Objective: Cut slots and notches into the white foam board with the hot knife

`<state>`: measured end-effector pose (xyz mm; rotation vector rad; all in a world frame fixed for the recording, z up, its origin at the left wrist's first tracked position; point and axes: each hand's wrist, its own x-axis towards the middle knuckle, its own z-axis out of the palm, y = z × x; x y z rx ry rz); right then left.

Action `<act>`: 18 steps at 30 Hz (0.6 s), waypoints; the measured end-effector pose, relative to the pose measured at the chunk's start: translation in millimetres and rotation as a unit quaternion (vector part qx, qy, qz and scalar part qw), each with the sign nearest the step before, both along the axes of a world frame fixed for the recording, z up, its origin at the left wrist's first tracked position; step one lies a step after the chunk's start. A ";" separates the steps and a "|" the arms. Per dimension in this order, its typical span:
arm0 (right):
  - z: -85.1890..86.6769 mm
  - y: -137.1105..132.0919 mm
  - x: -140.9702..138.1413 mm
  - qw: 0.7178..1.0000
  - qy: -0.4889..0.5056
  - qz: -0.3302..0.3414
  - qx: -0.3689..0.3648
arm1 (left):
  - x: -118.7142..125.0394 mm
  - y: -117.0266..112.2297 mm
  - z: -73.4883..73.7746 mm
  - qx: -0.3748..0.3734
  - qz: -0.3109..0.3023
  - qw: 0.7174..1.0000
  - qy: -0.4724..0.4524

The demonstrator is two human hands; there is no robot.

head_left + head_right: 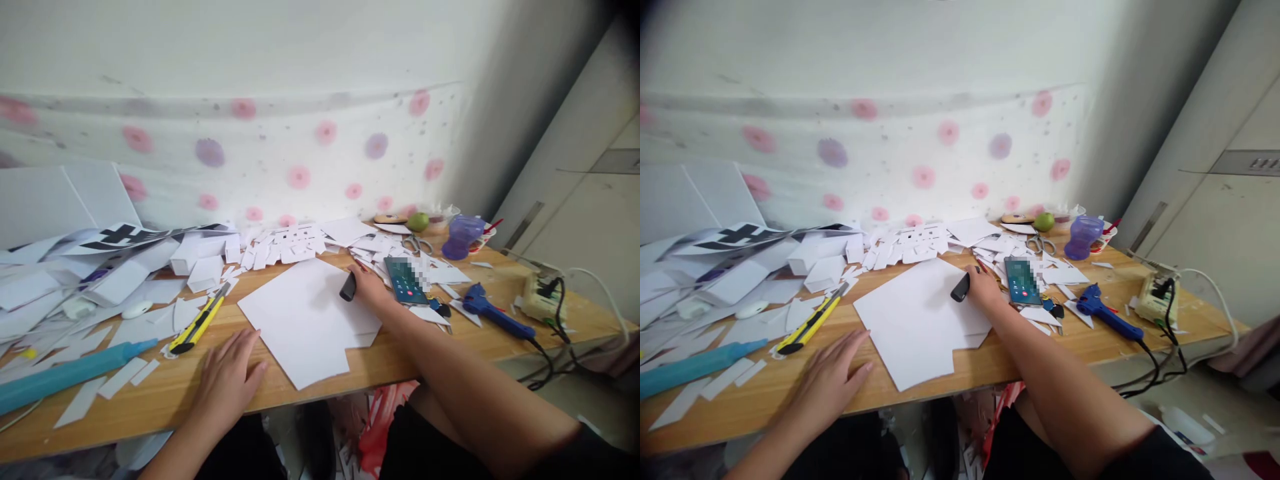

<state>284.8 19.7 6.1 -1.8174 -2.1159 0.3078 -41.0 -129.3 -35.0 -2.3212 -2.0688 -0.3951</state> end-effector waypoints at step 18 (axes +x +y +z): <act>4.3 -54.8 -15.8 0.994 0.107 -0.002 -0.012 | -1.6 -14.4 2.4 0.064 0.061 0.922 -0.377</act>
